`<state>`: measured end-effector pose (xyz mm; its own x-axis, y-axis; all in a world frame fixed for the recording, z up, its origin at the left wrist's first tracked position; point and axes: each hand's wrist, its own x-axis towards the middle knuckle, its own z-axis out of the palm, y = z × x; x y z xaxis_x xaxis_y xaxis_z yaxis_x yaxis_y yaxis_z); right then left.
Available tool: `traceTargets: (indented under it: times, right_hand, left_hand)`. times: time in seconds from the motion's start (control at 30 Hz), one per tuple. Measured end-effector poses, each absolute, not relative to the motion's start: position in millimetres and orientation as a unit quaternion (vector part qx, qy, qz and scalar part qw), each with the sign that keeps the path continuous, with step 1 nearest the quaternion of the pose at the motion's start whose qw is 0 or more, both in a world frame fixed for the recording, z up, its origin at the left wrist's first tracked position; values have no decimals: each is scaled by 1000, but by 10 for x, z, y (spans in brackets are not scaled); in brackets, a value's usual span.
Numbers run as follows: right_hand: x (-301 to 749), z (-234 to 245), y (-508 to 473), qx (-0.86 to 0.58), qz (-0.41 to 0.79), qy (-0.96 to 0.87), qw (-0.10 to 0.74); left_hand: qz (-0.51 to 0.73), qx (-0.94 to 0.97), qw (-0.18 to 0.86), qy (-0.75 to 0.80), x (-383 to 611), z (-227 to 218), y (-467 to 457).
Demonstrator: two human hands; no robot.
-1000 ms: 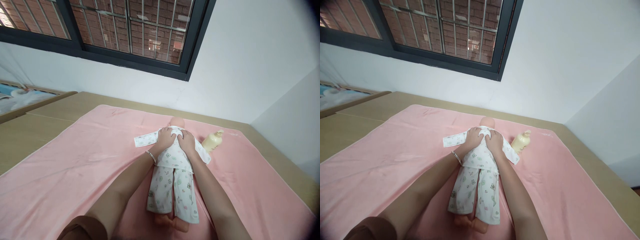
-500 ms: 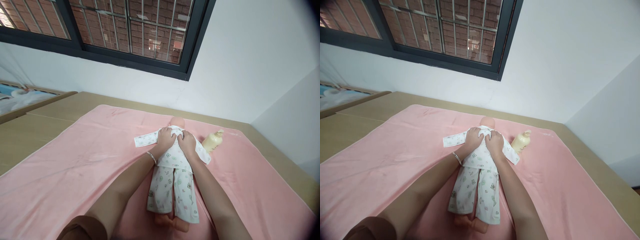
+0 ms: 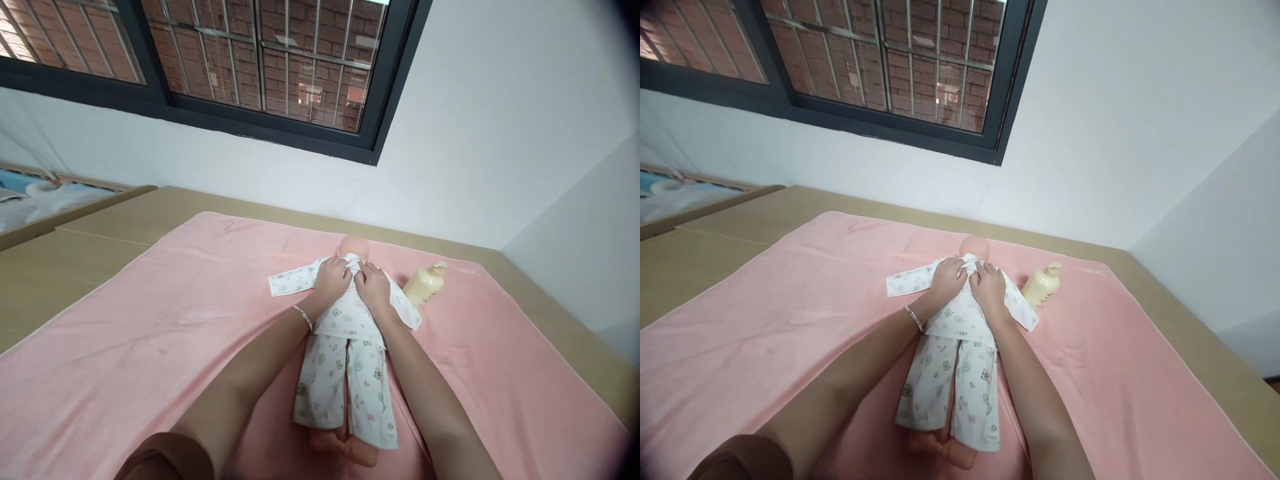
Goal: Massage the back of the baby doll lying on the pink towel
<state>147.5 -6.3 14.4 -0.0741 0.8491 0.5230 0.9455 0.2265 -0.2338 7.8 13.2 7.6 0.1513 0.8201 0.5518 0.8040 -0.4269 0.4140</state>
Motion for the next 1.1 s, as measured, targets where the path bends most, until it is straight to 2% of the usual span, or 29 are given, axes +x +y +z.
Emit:
traceTargets:
  times: [0.13,0.4,0.7,0.97,1.1]
  right_hand:
    - [1436,125,-137,-651,-87,-681,324]
    - [1491,156,-12,-618,-35,-726,300]
    - [1417,161,-174,-668,-59,-661,337]
    - [1475,198,-38,-638,-33,-706,304]
    - [1509,140,14,-613,-36,-727,308]
  left_hand:
    - [391,734,-17,556,107,62,90]
    - [368,764,18,529,69,41,180]
    - [389,731,-13,560,100,91,61]
    - [355,743,47,565,78,54,172]
    - [362,756,39,545,66,56,180]
